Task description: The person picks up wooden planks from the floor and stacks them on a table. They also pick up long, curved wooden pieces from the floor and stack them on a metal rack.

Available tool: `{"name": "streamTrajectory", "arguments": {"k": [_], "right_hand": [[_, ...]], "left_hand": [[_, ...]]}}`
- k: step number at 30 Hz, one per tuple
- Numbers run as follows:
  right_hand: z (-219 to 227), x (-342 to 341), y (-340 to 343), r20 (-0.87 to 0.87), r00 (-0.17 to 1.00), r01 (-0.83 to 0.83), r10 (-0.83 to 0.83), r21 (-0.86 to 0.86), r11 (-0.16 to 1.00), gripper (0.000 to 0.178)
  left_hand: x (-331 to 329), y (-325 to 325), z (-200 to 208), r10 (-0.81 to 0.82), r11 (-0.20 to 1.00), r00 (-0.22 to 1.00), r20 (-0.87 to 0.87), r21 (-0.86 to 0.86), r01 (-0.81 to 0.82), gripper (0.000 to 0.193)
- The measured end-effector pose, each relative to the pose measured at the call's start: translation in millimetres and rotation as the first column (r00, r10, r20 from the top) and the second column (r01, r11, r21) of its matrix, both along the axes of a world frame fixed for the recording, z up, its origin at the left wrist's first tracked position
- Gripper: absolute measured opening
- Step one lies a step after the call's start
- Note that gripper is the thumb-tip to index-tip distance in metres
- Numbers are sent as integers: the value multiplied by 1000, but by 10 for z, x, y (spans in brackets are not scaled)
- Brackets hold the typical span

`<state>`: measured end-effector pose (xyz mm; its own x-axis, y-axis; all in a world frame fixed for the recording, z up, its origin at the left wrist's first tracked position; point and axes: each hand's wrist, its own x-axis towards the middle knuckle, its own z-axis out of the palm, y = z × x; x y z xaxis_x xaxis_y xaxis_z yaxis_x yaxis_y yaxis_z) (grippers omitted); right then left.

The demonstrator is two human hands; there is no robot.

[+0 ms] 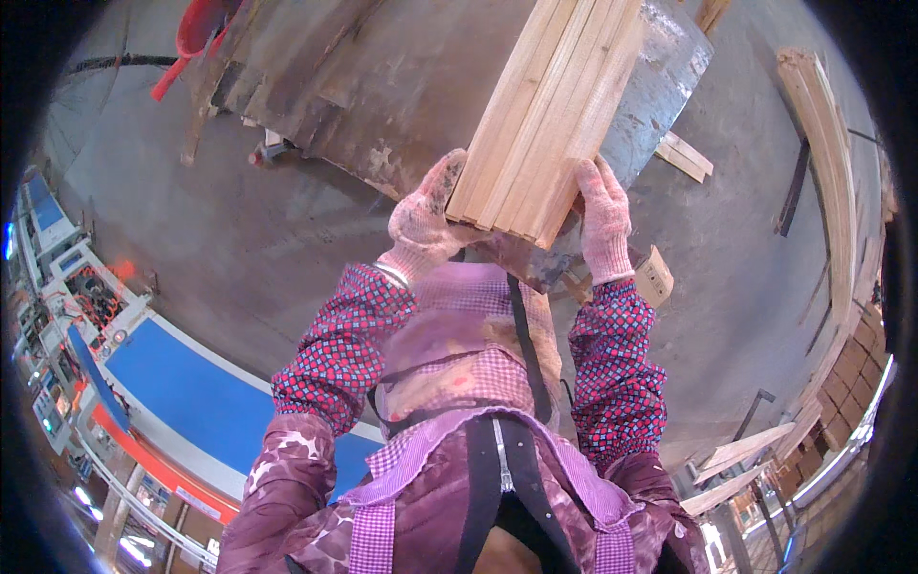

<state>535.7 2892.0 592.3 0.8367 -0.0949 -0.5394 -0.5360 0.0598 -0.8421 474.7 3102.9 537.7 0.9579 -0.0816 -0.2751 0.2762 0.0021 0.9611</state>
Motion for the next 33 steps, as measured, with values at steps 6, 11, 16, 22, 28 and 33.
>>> {"name": "streamTrajectory", "arguments": {"k": [6, 11, 16, 22, 28, 33], "right_hand": [[42, 2, -43, -14, 999, -28, 29, 14, 999, 44], [-92, 151, -150, 133, 990, -35, 53, -140, 990, 45], [-350, 773, -283, 530, 845, 224, -69, -234, 946, 41], [-754, 1239, -115, 629, 745, 272, -223, 19, 962, 38], [-313, 668, -44, 144, 954, 155, -263, 514, 843, 43], [264, 318, -43, -80, 996, 7, 50, 587, 809, 53]], "left_hand": [[56, -37, 199, 25, 983, 983, -179, -177, -58, 71], [194, 215, 451, -241, 967, 955, 171, 127, 221, 97], [1012, 347, 199, -215, 973, 921, 325, 149, 175, 54], [1999, -147, -387, 160, 731, 972, 174, -682, 1, 55], [1326, -177, -62, 176, 847, 983, -49, -502, -176, 45], [847, -309, 642, 12, 828, 900, -436, -501, -254, 54]]}}
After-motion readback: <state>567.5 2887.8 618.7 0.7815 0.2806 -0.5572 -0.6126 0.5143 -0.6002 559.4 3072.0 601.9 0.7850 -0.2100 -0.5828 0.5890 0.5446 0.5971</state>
